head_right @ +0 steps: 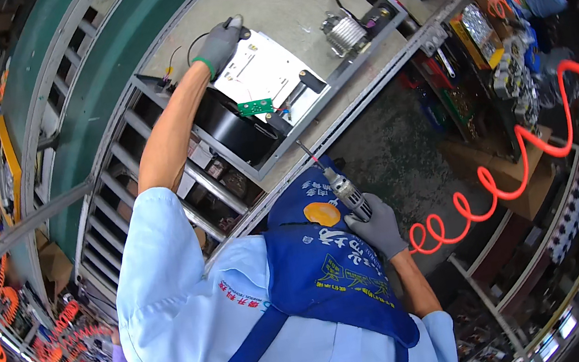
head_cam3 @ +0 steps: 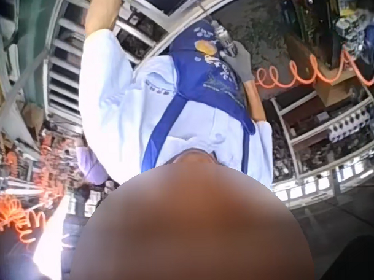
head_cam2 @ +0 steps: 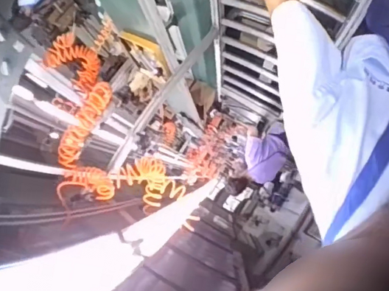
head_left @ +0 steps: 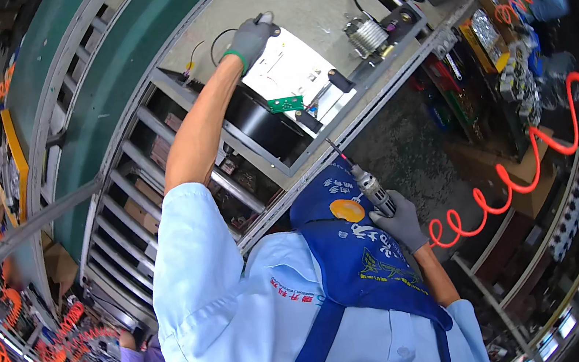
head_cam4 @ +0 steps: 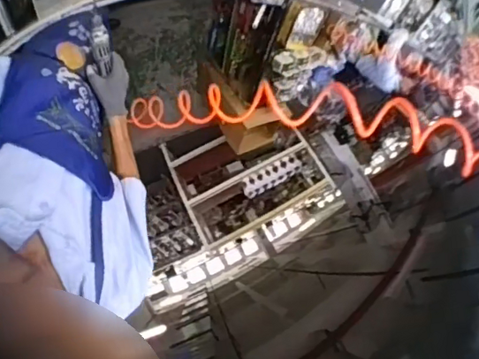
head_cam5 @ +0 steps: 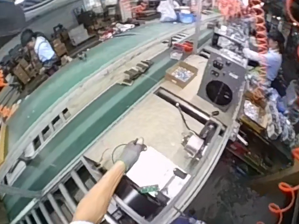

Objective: Assembling electronic components and heat sinks at a factory production line.

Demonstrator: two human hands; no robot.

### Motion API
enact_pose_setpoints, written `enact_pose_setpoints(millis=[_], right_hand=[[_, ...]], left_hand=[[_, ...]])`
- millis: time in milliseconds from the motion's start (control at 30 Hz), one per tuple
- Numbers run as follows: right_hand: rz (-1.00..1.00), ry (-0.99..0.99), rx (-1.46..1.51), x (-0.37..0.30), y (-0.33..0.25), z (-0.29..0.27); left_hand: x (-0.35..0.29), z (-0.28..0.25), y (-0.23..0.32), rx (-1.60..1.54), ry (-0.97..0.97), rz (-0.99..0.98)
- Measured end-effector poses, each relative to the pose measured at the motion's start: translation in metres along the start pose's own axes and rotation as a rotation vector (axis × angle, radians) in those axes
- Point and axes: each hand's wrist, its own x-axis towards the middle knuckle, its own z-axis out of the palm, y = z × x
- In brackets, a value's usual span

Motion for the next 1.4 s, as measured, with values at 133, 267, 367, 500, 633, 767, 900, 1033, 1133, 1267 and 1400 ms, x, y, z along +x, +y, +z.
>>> enact_pose_setpoints(millis=[133,267,367,500,633,767,900,1033,1133,1267,1400], right_hand=[[0.045,-0.039,0.047,0.001,-0.003,0.001],[0.064,-0.015,0.017,-0.001,-0.004,0.001],[0.050,-0.006,0.021,0.000,-0.004,0.000],[0.064,-0.022,0.031,0.002,-0.003,0.001],[0.055,-0.003,0.049,0.007,0.001,0.008],[0.040,-0.008,0.060,0.010,0.005,0.014],[0.042,-0.005,0.105,0.010,0.006,0.018],[-0.004,-0.016,0.124,0.010,0.012,0.025],[-0.020,-0.018,0.133,0.011,0.019,0.030],[-0.045,-0.034,0.181,0.015,0.030,0.036],[-0.166,-0.020,0.159,0.021,0.040,0.045]], left_hand=[[-0.001,0.001,0.000,0.032,-0.033,-0.018],[-0.003,-0.001,0.002,0.026,-0.084,-0.045],[-0.004,0.000,0.004,0.060,-0.084,-0.032],[-0.008,0.006,0.005,0.139,-0.043,-0.012],[-0.009,0.010,0.003,0.052,-0.053,-0.058],[-0.007,0.013,0.001,0.058,-0.057,-0.144],[-0.006,0.019,-0.005,-0.002,-0.080,-0.178],[-0.007,0.021,-0.004,0.169,-0.055,-0.183],[-0.025,0.021,0.011,0.203,0.140,-0.154],[-0.118,0.028,0.030,-0.192,0.750,0.362],[-0.265,0.033,-0.016,-0.561,0.941,0.448]])
